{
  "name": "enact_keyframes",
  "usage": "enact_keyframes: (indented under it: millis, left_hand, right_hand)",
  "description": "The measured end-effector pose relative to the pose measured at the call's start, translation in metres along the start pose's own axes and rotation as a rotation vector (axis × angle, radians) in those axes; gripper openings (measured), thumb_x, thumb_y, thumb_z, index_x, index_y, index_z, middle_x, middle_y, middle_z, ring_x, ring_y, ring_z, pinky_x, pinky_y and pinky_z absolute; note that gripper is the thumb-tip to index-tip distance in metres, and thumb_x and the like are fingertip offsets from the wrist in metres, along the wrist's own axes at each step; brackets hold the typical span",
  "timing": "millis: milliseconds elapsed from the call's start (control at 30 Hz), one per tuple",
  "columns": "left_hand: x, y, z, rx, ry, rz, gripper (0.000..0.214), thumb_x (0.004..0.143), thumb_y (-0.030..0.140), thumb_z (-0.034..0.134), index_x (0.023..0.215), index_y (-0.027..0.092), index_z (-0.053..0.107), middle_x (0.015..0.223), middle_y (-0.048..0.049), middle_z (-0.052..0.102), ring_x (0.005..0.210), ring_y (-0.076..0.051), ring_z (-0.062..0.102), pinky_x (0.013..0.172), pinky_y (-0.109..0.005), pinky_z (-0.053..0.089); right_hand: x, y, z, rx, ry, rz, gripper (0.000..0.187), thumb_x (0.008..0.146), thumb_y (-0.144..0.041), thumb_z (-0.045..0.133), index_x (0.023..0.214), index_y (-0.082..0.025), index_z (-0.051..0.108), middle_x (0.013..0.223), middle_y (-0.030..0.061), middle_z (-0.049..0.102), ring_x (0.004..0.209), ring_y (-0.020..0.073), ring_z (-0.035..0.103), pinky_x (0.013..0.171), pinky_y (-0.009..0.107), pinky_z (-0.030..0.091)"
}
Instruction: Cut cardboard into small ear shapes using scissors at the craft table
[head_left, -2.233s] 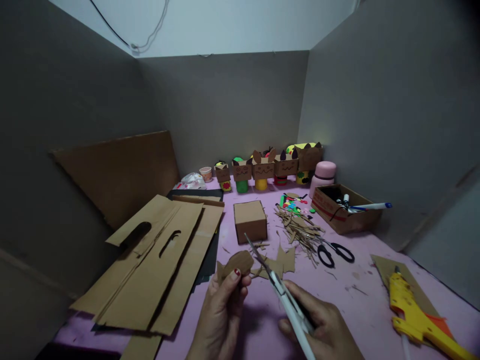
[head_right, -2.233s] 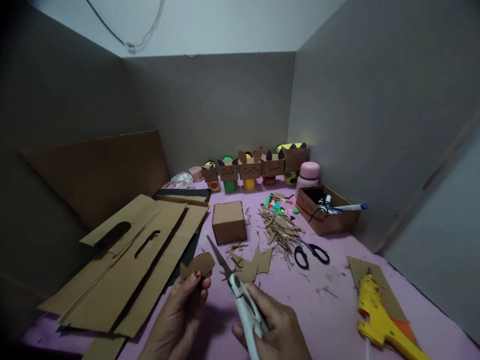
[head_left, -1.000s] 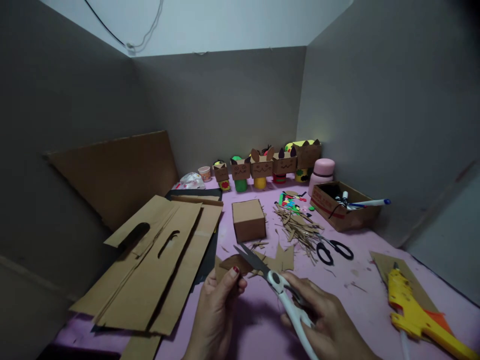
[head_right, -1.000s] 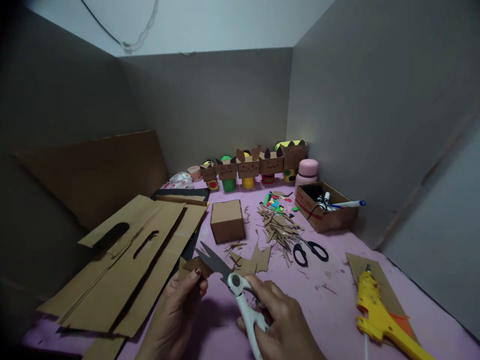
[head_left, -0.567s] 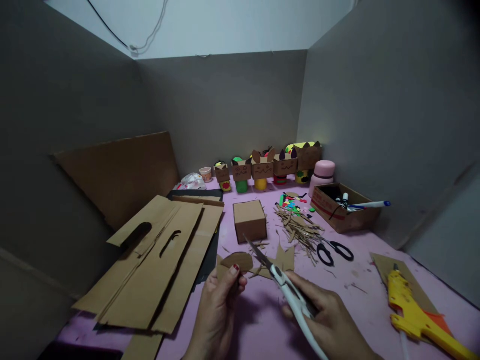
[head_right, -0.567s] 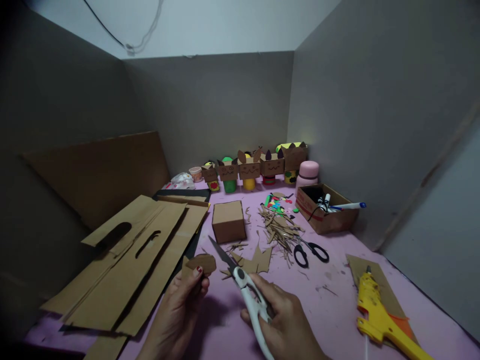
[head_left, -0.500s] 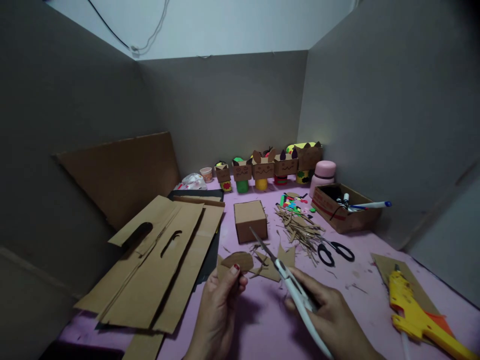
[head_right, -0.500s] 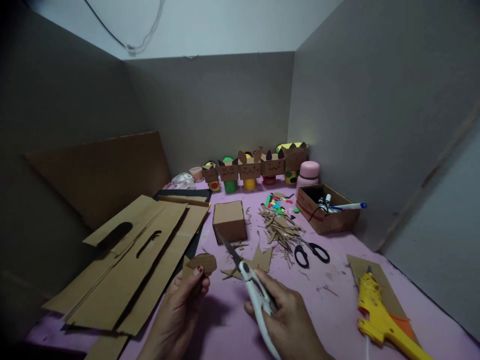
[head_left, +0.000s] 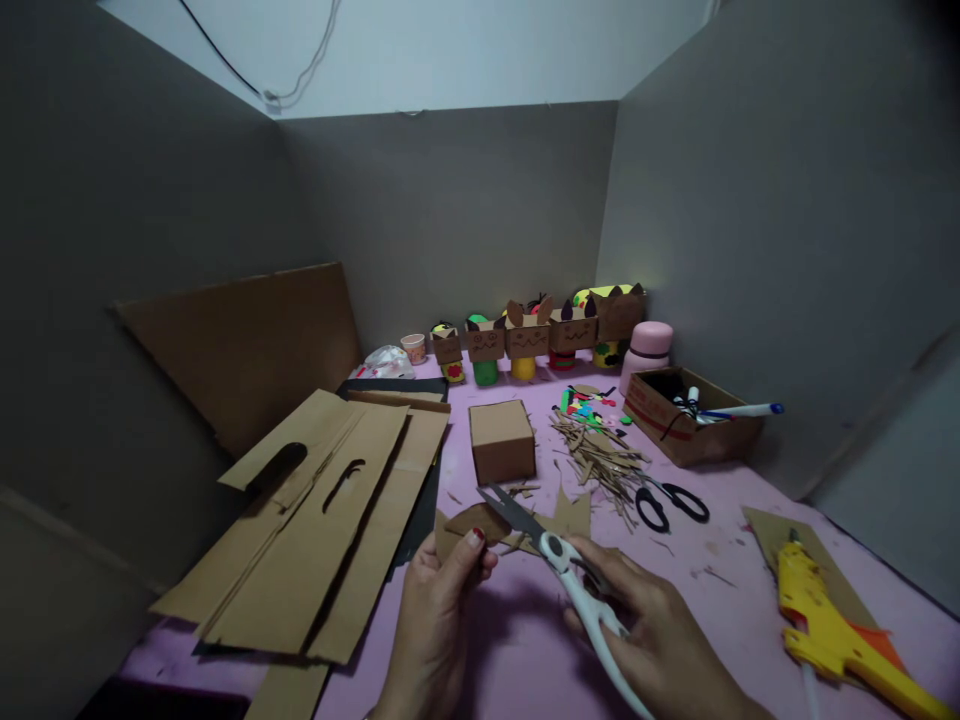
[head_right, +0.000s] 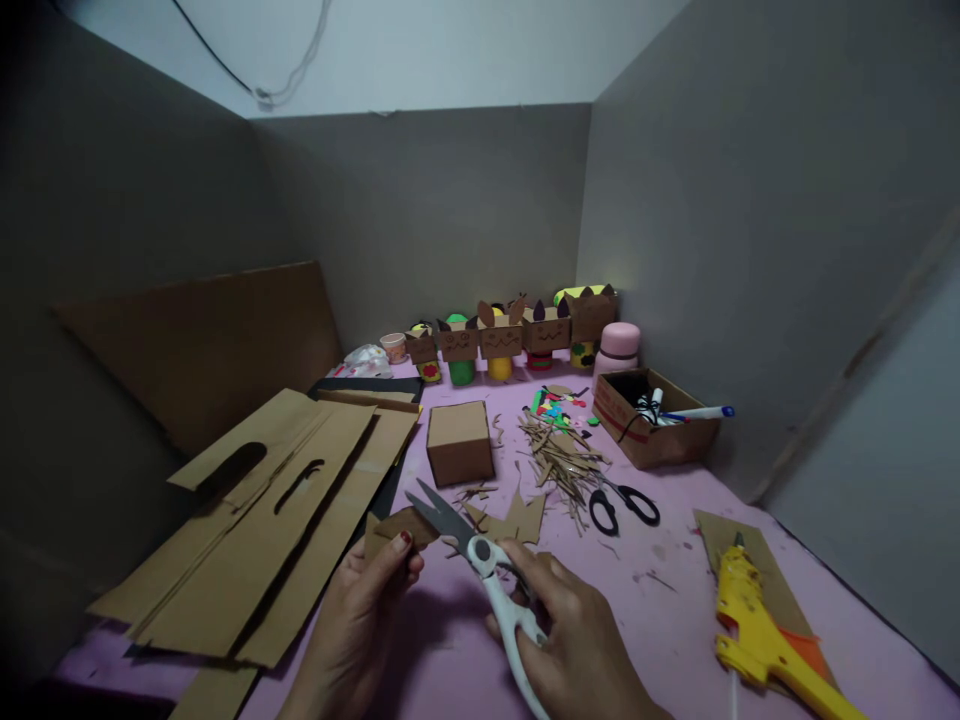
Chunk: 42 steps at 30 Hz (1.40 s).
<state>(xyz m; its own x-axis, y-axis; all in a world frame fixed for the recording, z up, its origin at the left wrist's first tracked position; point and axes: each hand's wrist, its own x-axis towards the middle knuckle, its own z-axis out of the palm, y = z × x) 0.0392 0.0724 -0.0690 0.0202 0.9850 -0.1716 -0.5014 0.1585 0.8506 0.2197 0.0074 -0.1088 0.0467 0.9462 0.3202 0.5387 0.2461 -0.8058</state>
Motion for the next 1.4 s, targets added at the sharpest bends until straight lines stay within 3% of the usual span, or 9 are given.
enact_keyframes:
  millis: [533,800,900,1000,1100,1200,1300,1400]
  left_hand:
    - [0.001,-0.001,0.001,0.038,-0.003,-0.004,0.028,0.054,0.029,0.086,0.07,0.014,0.068,0.059,0.0033,0.065,0.05,-0.007,0.057,0.051,-0.016,0.048]
    - [0.002,-0.002,0.0,0.025,-0.017,-0.014,0.03,0.054,0.03,0.086,0.068,0.014,0.066,0.057,0.0039,0.062,0.05,-0.007,0.055,0.051,-0.016,0.047]
    - [0.005,-0.003,-0.001,0.034,-0.021,-0.024,0.031,0.052,0.032,0.087,0.068,0.014,0.066,0.058,0.0037,0.062,0.051,-0.007,0.054,0.051,-0.016,0.046]
    - [0.006,-0.004,-0.002,0.031,-0.039,-0.035,0.032,0.054,0.032,0.086,0.073,0.014,0.068,0.062,0.0029,0.064,0.052,-0.007,0.054,0.052,-0.016,0.045]
    - [0.005,-0.005,-0.004,0.057,-0.075,-0.049,0.03,0.057,0.031,0.084,0.076,0.014,0.068,0.065,0.0026,0.064,0.052,-0.006,0.054,0.052,-0.016,0.044]
    - [0.003,-0.008,-0.004,0.142,-0.123,-0.042,0.025,0.062,0.031,0.08,0.075,0.014,0.067,0.065,0.0026,0.063,0.054,-0.007,0.054,0.054,-0.017,0.044]
    - [0.003,-0.011,-0.004,0.235,-0.18,-0.022,0.021,0.07,0.032,0.074,0.077,0.014,0.066,0.064,0.0024,0.062,0.056,-0.008,0.053,0.055,-0.017,0.042]
    - [0.005,-0.015,-0.004,0.326,-0.228,-0.019,0.021,0.074,0.033,0.07,0.08,0.013,0.065,0.064,0.0014,0.062,0.056,-0.008,0.051,0.055,-0.017,0.04]
  right_hand:
    - [0.0,-0.001,-0.003,0.002,-0.059,-0.014,0.056,0.071,-0.017,0.059,0.127,-0.023,0.056,0.099,0.009,0.069,0.085,0.0248,0.066,0.073,0.036,0.054]
    - [-0.002,0.0,-0.002,0.037,-0.036,-0.019,0.052,0.071,-0.019,0.061,0.123,-0.019,0.06,0.09,0.0084,0.071,0.079,0.0235,0.067,0.07,0.033,0.054]
    - [-0.001,0.0,0.001,0.075,-0.054,0.008,0.048,0.073,-0.022,0.06,0.121,-0.017,0.061,0.087,0.0071,0.073,0.071,0.0213,0.068,0.065,0.03,0.055]
    - [0.004,0.001,-0.003,0.069,0.02,0.081,0.045,0.076,-0.03,0.06,0.119,-0.016,0.061,0.093,0.0083,0.074,0.077,0.0233,0.069,0.068,0.029,0.055]
    - [0.012,0.006,-0.015,-0.125,0.136,0.198,0.045,0.081,-0.036,0.054,0.123,-0.018,0.057,0.106,0.0112,0.072,0.091,0.0279,0.068,0.076,0.034,0.053]
    - [0.019,0.015,-0.026,-0.473,0.083,0.309,0.048,0.082,-0.023,0.049,0.129,-0.016,0.051,0.106,0.0146,0.071,0.09,0.033,0.067,0.075,0.042,0.051]
    - [0.02,0.02,-0.03,-0.678,0.0,0.307,0.048,0.081,-0.017,0.047,0.128,-0.01,0.051,0.101,0.0178,0.07,0.089,0.0336,0.066,0.076,0.043,0.049]
    - [0.019,0.019,-0.029,-0.78,0.003,0.27,0.041,0.081,-0.017,0.05,0.121,-0.009,0.057,0.096,0.0177,0.067,0.092,0.0342,0.062,0.077,0.042,0.047]
